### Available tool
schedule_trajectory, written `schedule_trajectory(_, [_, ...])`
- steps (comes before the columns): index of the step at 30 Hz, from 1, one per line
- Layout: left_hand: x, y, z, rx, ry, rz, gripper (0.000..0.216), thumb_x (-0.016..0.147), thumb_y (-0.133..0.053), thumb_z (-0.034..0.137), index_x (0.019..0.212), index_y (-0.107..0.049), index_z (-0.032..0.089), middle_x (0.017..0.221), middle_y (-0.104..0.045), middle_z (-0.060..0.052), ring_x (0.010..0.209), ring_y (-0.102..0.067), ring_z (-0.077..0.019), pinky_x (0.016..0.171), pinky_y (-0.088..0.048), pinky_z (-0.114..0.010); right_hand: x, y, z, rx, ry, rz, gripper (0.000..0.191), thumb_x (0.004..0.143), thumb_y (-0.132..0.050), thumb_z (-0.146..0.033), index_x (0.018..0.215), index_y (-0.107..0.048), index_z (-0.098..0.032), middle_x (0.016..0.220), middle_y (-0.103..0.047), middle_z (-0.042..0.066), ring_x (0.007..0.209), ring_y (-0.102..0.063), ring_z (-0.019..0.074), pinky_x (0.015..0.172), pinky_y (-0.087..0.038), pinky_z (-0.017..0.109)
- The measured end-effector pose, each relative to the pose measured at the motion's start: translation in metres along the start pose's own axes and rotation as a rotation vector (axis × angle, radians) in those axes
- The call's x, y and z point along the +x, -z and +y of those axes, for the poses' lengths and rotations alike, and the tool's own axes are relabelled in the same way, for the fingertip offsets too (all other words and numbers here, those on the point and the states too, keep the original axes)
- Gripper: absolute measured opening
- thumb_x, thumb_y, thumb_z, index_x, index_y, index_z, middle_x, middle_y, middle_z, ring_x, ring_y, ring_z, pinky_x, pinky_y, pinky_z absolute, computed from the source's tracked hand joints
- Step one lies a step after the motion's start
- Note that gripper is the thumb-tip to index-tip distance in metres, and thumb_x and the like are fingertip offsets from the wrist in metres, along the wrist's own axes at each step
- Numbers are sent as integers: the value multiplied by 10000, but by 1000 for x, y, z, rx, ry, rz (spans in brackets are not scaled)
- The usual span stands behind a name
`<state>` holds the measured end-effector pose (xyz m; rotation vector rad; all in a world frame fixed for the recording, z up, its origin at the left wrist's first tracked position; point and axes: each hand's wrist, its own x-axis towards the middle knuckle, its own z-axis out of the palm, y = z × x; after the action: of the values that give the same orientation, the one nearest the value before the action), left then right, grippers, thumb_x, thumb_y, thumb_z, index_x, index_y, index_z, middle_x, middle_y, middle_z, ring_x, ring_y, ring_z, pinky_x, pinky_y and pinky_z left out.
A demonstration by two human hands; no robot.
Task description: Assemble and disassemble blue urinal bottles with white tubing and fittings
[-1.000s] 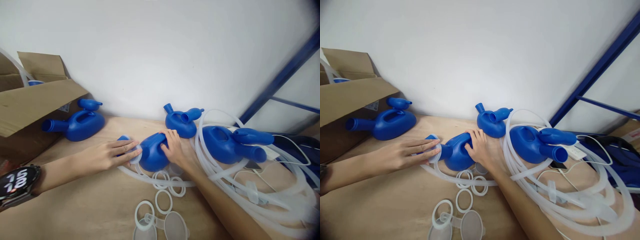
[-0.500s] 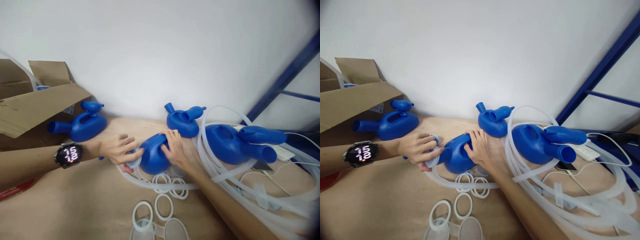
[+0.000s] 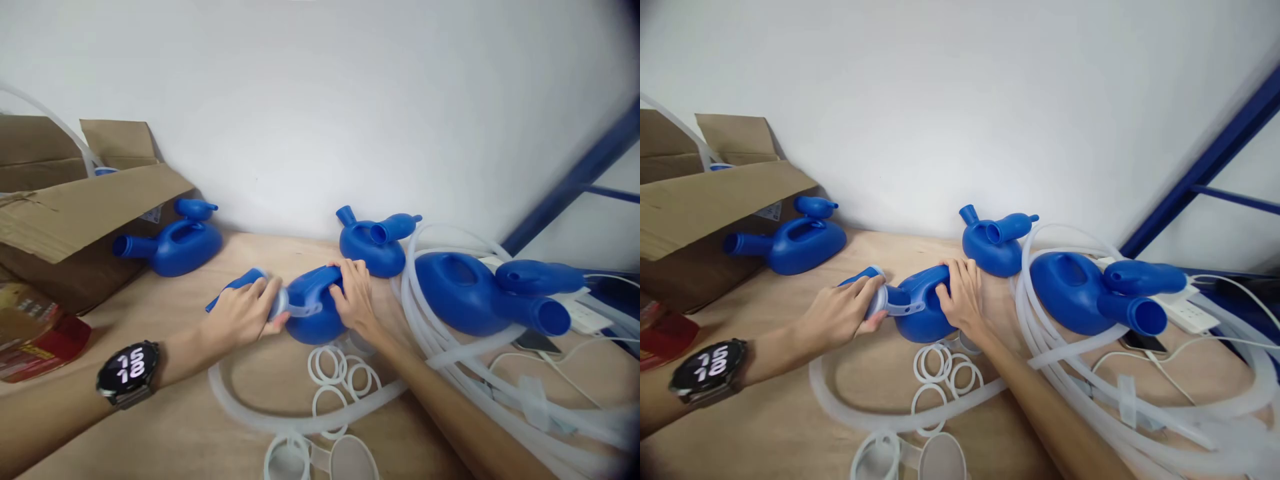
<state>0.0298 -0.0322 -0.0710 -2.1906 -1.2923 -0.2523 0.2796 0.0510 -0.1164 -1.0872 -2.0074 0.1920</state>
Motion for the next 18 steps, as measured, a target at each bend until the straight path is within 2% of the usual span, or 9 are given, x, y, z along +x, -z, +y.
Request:
schedule_trajectory(2, [1, -1, 8, -57, 201, -175, 447, 1104, -356, 476, 1267, -592, 133, 926, -719, -128, 724, -709, -264, 572, -496, -313, 0, -1, 0, -31, -33, 21, 357, 907, -432, -270, 1201, -615, -182, 1207, -667, 106, 1096, -490, 298, 1001, -385, 462])
schedule_trajectory(4, [5, -3, 9, -82, 228, -245, 350, 1106, -378, 374, 1316, -571, 171, 1003, -707, -135, 761, -704, -258, 628, -507, -321, 1, -2, 0, -58, -65, 43, 358, 907, -432, -261, 1205, -616, -184, 1211, -665, 104, 1102, -494, 300, 1011, -384, 465])
schedule_trajectory(7, [14, -9, 2, -27, 62, -225, 373, 1087, -354, 212, 1414, -534, 206, 1206, -651, -192, 847, -696, -272, 684, -508, -355, 4, -2, 2, -103, -116, 57, 380, 907, -430, -242, 1234, -615, -179, 1237, -660, 102, 1127, -494, 306, 1041, -375, 481])
schedule_trajectory(9, [20, -11, -3, -6, 26, -215, 397, 1090, -318, 193, 1427, -527, 197, 1205, -644, -203, 870, -694, -291, 694, -504, -377, 5, -2, 5, -140, -140, 62, 396, 914, -435, -237, 1264, -613, -181, 1262, -657, 104, 1152, -494, 313, 1047, -375, 491])
schedule_trajectory(14, [35, -10, -5, -210, 234, -213, 393, 1130, -282, 367, 1276, -567, 138, 966, -691, -154, 838, -708, -305, 710, -509, -390, 5, -2, 12, -203, -111, 80, 402, 932, -469, -252, 1299, -616, -178, 1284, -659, 120, 1164, -499, 318, 1018, -396, 486])
schedule_trajectory(18, [38, -12, -3, -265, 204, -160, 356, 1125, -291, 337, 1254, -562, 145, 1035, -707, -172, 872, -721, -294, 723, -514, -385, 5, -2, 16, -219, -103, 82, 408, 938, -475, -253, 1310, -615, -164, 1298, -656, 124, 1171, -493, 320, 1030, -397, 492])
